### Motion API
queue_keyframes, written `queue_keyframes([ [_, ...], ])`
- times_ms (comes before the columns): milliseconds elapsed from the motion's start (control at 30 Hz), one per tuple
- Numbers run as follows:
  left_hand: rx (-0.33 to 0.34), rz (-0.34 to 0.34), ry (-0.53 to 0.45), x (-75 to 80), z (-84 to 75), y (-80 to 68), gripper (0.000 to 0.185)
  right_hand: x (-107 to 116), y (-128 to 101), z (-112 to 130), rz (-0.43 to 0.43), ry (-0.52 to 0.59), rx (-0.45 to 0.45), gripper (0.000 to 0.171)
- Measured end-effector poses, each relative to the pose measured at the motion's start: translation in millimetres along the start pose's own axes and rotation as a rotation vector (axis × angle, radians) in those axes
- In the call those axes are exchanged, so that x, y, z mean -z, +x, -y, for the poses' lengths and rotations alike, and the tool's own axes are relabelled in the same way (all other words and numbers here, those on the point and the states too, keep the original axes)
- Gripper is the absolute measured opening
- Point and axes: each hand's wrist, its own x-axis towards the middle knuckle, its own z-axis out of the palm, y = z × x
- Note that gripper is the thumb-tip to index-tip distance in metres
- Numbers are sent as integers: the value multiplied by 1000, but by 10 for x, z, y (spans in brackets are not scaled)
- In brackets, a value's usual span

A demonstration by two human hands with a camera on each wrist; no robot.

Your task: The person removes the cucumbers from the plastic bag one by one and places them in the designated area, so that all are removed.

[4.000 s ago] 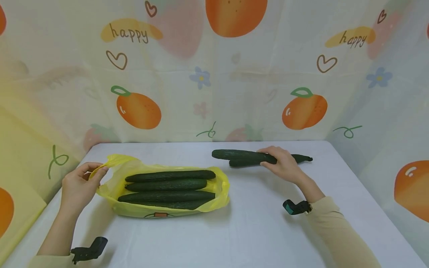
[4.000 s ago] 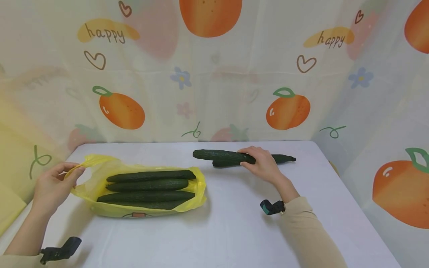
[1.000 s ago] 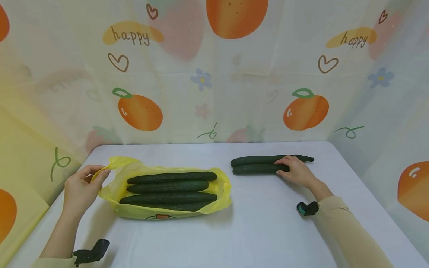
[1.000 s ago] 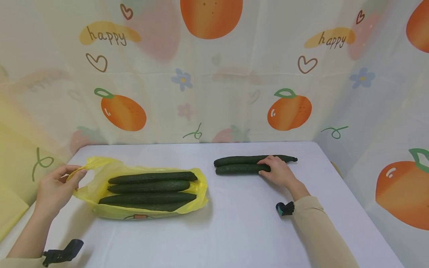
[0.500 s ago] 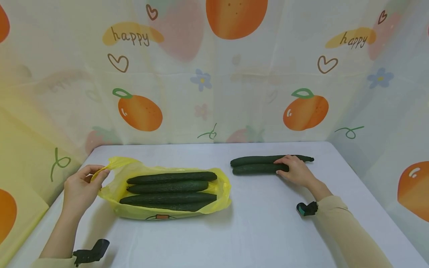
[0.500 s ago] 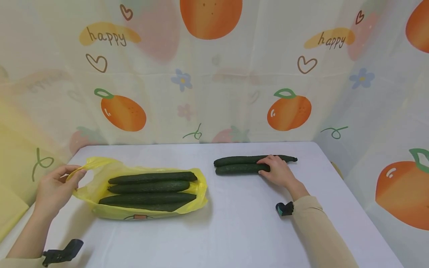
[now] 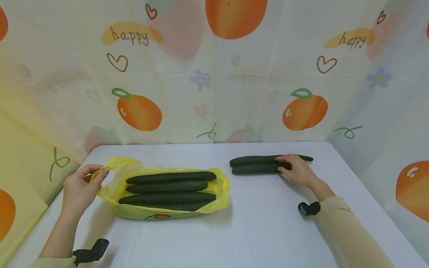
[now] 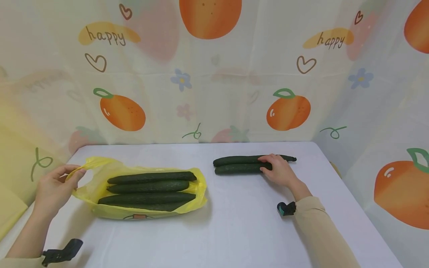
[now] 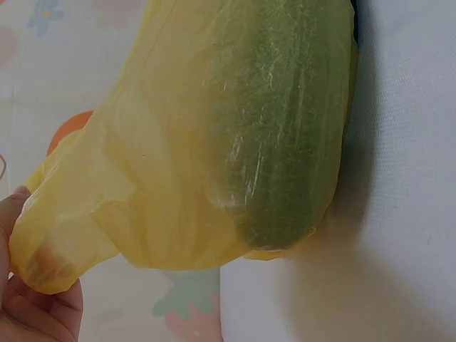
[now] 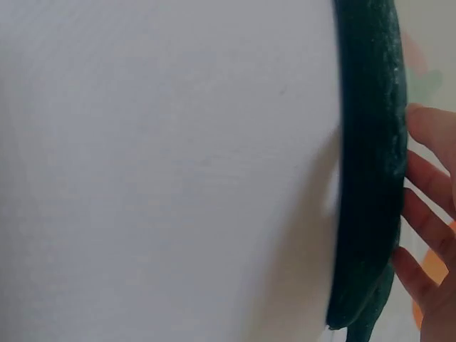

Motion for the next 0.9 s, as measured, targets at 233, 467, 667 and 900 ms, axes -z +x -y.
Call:
queue_keyframes([
  [233, 11, 1, -2, -6, -1, 3, 27, 39, 37, 59, 5, 56, -7, 35],
  [467, 17, 5, -13, -7, -1, -1, 26, 67, 76, 185, 1, 64, 53, 36],
  [667, 12, 1, -33, -12, 0, -9, 23, 47, 122, 293, 2, 82, 90, 37],
  [900, 13, -4, -24, -12, 28, -7, 24, 60, 176, 521, -6, 85, 116, 35],
])
